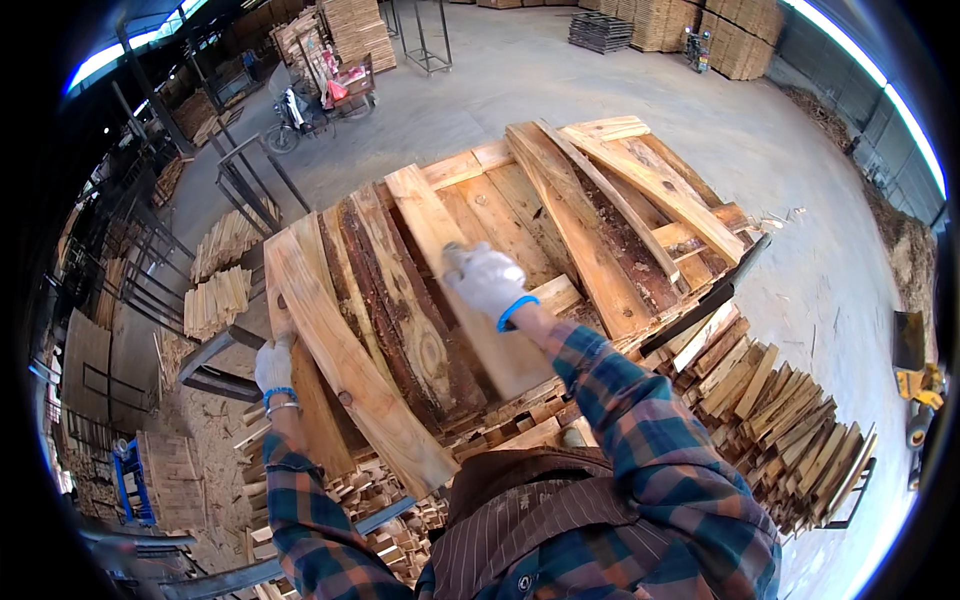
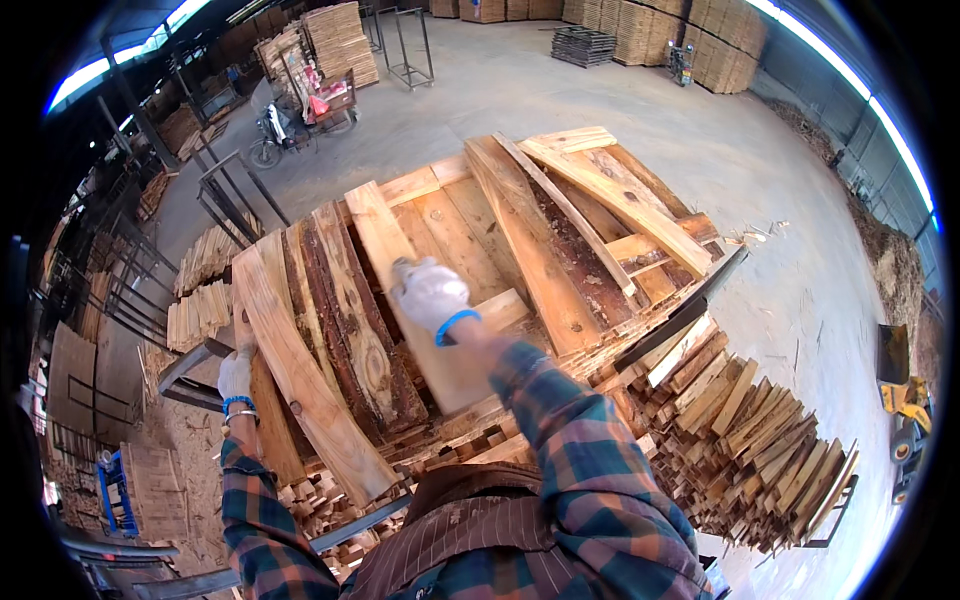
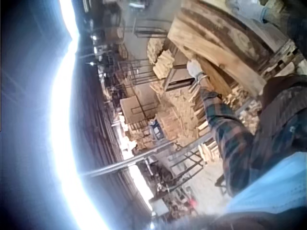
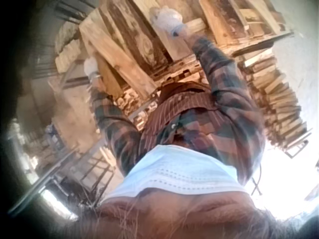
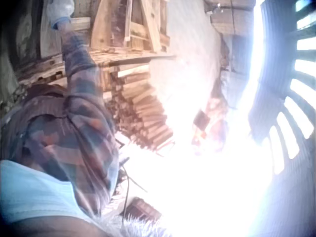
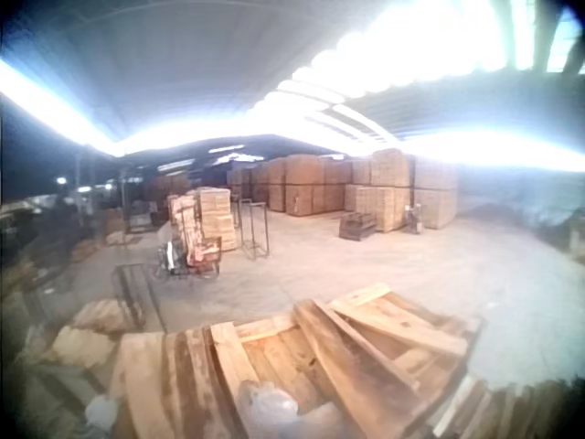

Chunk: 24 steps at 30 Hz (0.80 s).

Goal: The person repeatedly picks up wooden planks from a large pile and places them onto a metal rack. They handle the planks one by one or in small groups, aligning them on the rack to build a neat stack.

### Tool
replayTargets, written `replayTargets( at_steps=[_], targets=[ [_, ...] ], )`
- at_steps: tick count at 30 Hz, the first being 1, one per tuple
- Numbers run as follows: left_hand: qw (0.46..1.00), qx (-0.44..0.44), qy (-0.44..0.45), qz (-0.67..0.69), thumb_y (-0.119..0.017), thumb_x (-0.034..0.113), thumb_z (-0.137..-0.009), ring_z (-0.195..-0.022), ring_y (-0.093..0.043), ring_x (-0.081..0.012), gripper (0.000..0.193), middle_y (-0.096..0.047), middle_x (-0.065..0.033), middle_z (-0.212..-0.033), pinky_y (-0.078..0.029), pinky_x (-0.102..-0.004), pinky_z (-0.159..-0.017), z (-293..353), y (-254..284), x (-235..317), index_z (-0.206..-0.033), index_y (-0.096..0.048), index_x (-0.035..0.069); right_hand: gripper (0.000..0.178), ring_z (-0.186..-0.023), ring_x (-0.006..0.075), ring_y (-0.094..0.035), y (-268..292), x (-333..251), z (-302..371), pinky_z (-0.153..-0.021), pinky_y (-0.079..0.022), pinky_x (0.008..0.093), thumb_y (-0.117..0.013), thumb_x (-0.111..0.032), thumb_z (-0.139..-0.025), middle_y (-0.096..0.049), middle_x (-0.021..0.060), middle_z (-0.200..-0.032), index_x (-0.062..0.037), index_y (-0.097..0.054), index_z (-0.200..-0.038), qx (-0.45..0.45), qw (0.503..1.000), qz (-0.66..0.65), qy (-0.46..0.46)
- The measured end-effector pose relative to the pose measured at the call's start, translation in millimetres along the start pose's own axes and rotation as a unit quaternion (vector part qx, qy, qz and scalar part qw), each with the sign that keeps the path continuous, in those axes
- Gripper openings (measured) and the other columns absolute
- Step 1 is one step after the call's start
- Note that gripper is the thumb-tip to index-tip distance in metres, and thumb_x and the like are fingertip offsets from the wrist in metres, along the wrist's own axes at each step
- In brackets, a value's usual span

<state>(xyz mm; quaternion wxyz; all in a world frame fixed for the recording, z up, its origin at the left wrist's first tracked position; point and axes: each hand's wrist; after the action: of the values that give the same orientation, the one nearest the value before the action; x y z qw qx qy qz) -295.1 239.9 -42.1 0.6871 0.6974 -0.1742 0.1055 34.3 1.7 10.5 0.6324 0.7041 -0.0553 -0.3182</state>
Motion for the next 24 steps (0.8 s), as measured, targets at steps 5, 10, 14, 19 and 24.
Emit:
replayTargets(
  at_steps=[5, 10, 14, 19, 24],
  targets=[
    [0.999, 0.01, -0.023, 0.034, -0.049, 0.06, -0.091, -0.102, -0.061, -0.046, 0.065, -0.068, -0.027, -0.104, -0.046, -0.0489, -0.086, 5.7, -5.8, -11.2, -0.105, -0.069, 0.0, 0.041, -0.1, 0.0409, -0.065, 23.8, 25.7, -15.2, -0.083, -0.055, 0.0478, -0.053, -0.036, -0.093, -0.062, 0.0242, -0.113, -0.0102, -0.058, -0.125, -0.049, 0.994, -0.026, 0.094],
    [0.996, 0.022, -0.044, 0.073, -0.049, 0.06, -0.092, -0.1, -0.064, -0.0429, 0.067, -0.07, -0.023, -0.104, -0.047, -0.0461, -0.087, 2.7, -9.5, -14.9, -0.116, -0.067, -0.001, 0.071, -0.114, 0.0342, -0.06, 105.0, 115.7, -17.3, -0.09, -0.052, 0.0462, -0.065, -0.052, -0.086, -0.061, 0.0217, -0.12, -0.0013, -0.05, -0.133, 0.047, 0.968, 0.245, -0.037],
    [0.995, 0.075, -0.022, 0.06, -0.055, 0.048, -0.094, -0.107, -0.065, -0.0349, 0.059, -0.069, -0.0203, -0.116, -0.049, -0.0393, -0.09, 14.4, 5.3, 5.8, -0.13, -0.06, 0.001, 0.086, -0.121, 0.0366, -0.054, 117.8, 171.6, -13.0, -0.096, -0.046, 0.0446, -0.071, -0.056, -0.08, -0.054, 0.0251, -0.132, -0.0019, -0.044, -0.14, 0.085, 0.954, 0.283, -0.044],
    [0.957, 0.063, -0.16, 0.234, -0.06, 0.025, -0.094, -0.096, -0.067, -0.0247, 0.047, -0.07, -0.0142, -0.114, -0.051, -0.0336, -0.082, 97.3, 36.5, 165.2, -0.134, -0.057, 0.001, 0.085, -0.105, 0.0369, -0.065, 130.6, 216.9, -29.7, -0.082, -0.054, 0.0448, -0.075, -0.045, -0.077, -0.067, 0.0225, -0.109, 0.0011, -0.041, -0.139, -0.021, 0.989, 0.146, -0.03],
    [0.893, -0.264, -0.066, 0.359, -0.065, 0.052, -0.086, -0.105, -0.066, -0.0216, 0.078, -0.061, -0.0192, -0.131, -0.054, -0.0343, -0.084, 164.7, -52.1, 331.1, -0.148, -0.045, 0.008, 0.072, -0.093, 0.0377, -0.069, 146.1, 213.0, -45.7, -0.074, -0.055, 0.0456, -0.074, -0.034, -0.074, -0.07, 0.0224, -0.097, 0.0013, -0.047, -0.131, -0.087, 0.99, 0.107, -0.016]
  ],
)
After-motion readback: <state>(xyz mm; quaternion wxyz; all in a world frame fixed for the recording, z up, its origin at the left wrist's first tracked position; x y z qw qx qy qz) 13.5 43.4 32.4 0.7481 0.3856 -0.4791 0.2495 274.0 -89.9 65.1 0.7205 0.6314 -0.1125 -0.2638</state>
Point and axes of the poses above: each hand's wrist, its own z-axis away from the middle knuckle, its own y-axis out of the back of the hand, x = y × z
